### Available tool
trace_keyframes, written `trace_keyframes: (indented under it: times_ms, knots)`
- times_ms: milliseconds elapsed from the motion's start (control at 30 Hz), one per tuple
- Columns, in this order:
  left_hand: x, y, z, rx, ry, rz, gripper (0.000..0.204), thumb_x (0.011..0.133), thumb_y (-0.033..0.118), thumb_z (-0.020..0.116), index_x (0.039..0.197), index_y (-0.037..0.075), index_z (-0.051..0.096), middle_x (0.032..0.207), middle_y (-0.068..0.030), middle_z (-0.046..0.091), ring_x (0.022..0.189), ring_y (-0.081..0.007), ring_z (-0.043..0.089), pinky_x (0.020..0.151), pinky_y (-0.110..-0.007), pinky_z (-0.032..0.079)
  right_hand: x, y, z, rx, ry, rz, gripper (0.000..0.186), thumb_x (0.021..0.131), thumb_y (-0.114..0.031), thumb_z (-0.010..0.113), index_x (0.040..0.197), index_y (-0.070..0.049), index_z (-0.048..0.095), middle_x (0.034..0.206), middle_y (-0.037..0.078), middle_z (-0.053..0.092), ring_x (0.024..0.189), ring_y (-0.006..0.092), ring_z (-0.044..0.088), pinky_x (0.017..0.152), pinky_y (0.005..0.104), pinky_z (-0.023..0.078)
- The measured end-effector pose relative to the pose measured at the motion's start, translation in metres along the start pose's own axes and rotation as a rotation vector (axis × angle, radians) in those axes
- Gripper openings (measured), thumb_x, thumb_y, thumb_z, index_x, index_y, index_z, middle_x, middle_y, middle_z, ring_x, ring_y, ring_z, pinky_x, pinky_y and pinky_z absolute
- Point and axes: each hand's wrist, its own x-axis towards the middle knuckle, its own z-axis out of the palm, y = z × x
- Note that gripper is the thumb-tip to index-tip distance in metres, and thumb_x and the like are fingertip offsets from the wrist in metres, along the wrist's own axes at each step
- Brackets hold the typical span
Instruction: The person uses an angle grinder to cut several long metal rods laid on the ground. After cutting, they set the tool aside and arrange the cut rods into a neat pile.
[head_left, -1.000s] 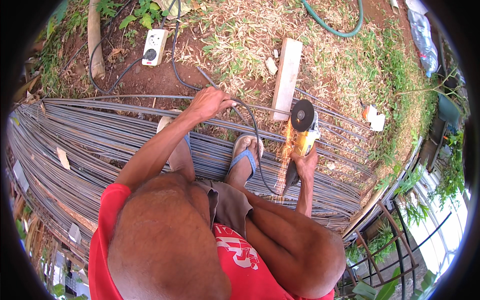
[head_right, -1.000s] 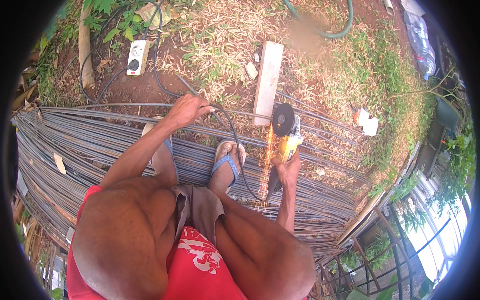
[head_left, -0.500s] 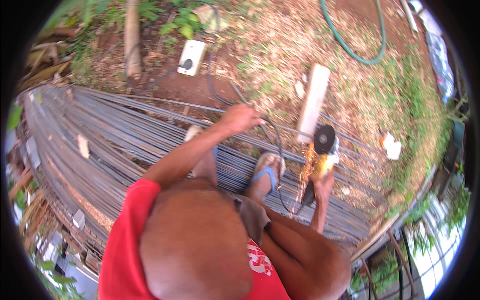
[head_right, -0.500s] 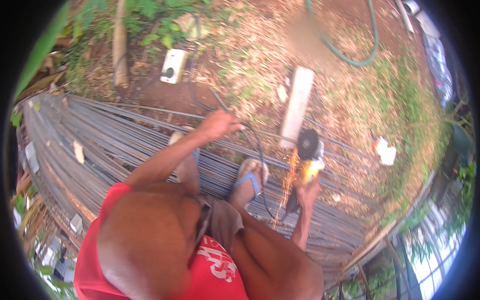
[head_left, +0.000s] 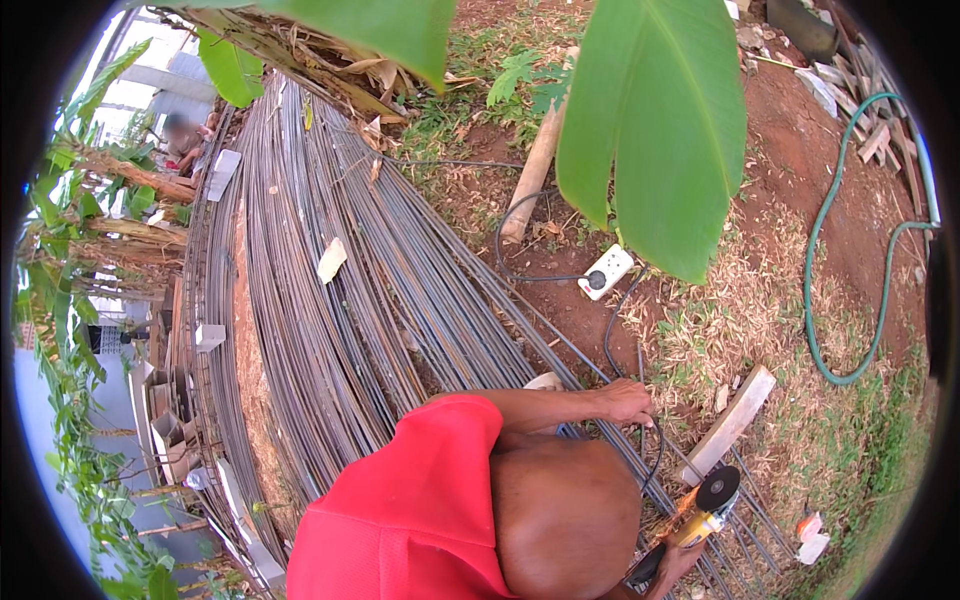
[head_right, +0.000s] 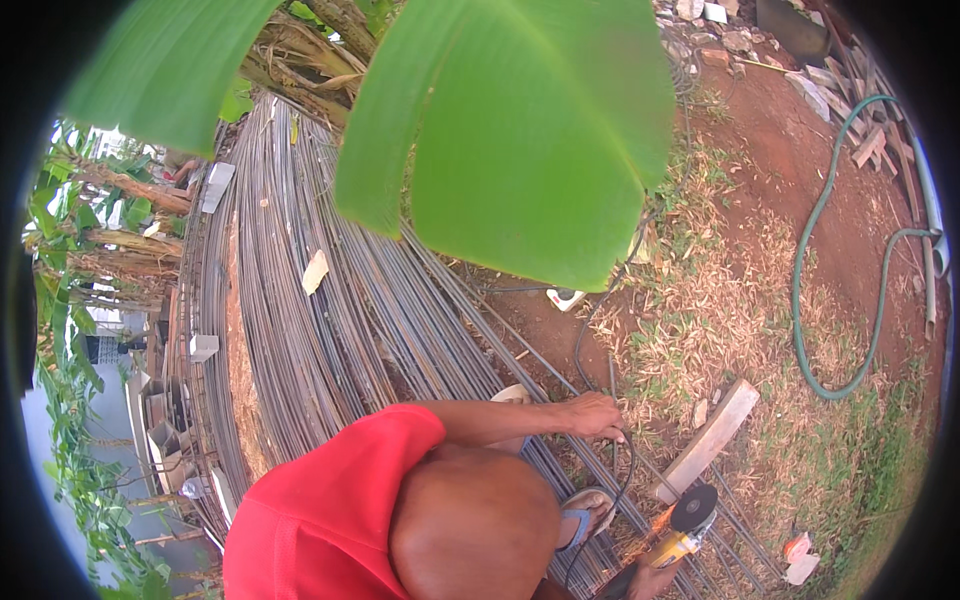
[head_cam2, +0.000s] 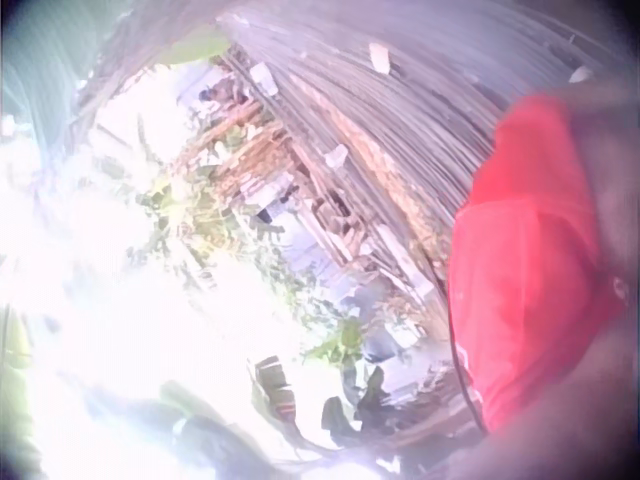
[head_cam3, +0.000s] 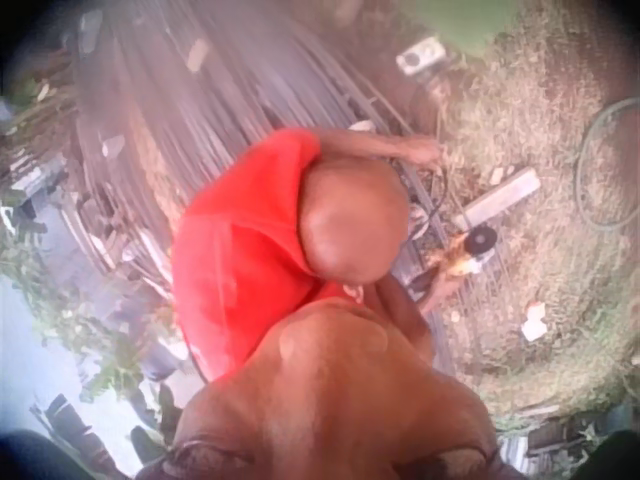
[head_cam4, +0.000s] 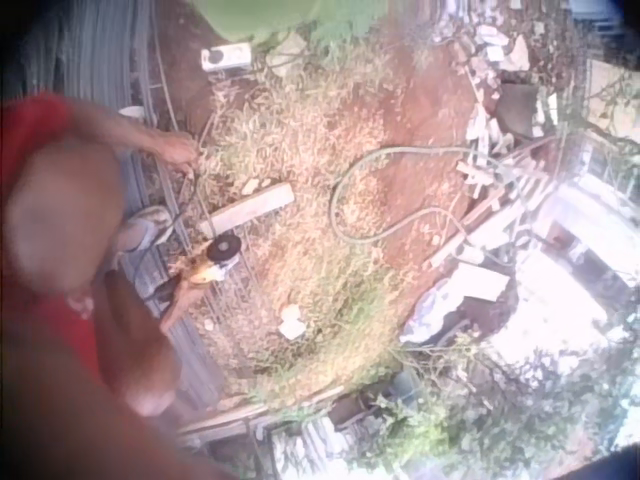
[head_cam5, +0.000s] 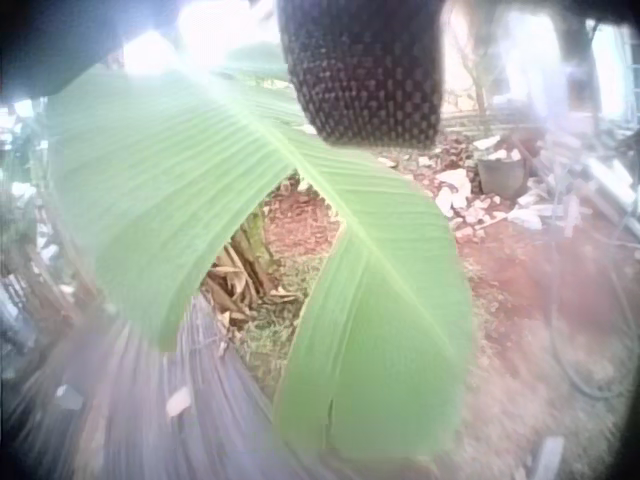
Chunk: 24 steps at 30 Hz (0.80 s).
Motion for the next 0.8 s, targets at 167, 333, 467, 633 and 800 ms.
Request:
trace_keyframes:
  times_ms: [167,333,467,633,800]
  knots:
    - [0.012,0.001,0.003,-0.009,0.029,0.064,0.042,0.094,0.042,0.071,0.080,0.002,0.068,0.065,-0.0200,0.060,0.065,-0.0410,0.063,0.062,-0.053,0.048,0.001,-0.006,-0.004,0.110,-0.042,0.030,0.075,0.066,-0.004,0.076,0.137,0.002,0.051,0.103,0.010,0.061,0.085,0.0230,0.060,0.079,0.0380,0.054]
    - [0.006,0.006,-0.003,-0.032,0.037,0.080,0.041,0.093,0.040,0.071,0.079,0.002,0.067,0.063,-0.0204,0.058,0.063,-0.0405,0.063,0.061,-0.053,0.047,0.000,-0.008,-0.004,0.129,-0.049,0.036,0.077,0.067,-0.002,0.077,0.139,0.001,0.050,0.102,0.009,0.060,0.082,0.0205,0.059,0.076,0.0355,0.053]
    - [0.008,0.003,-0.002,0.007,0.038,0.072,0.040,0.095,0.040,0.069,0.082,0.003,0.068,0.067,-0.0195,0.062,0.067,-0.0394,0.065,0.062,-0.052,0.049,0.004,0.003,0.001,0.109,-0.006,-0.004,0.081,0.066,-0.004,0.077,0.142,0.001,0.049,0.103,0.009,0.061,0.085,0.0220,0.060,0.080,0.0360,0.053]
    - [0.006,0.005,-0.002,-0.005,-0.019,0.023,0.039,0.098,0.041,0.067,0.088,0.003,0.071,0.072,-0.0180,0.066,0.072,-0.0388,0.068,0.066,-0.052,0.051,-0.002,-0.011,-0.005,0.069,-0.045,0.034,0.080,0.066,-0.007,0.078,0.141,0.001,0.051,0.103,0.009,0.062,0.087,0.0222,0.061,0.084,0.0361,0.053]
    - [0.007,0.010,-0.009,0.024,-0.038,-0.001,0.036,0.099,0.040,0.067,0.092,0.005,0.074,0.071,-0.0173,0.067,0.071,-0.0373,0.069,0.066,-0.050,0.052,-0.004,-0.023,-0.001,0.085,-0.017,0.028,0.074,0.063,-0.004,0.077,0.134,0.000,0.054,0.101,0.008,0.061,0.087,0.0216,0.060,0.084,0.0351,0.052]
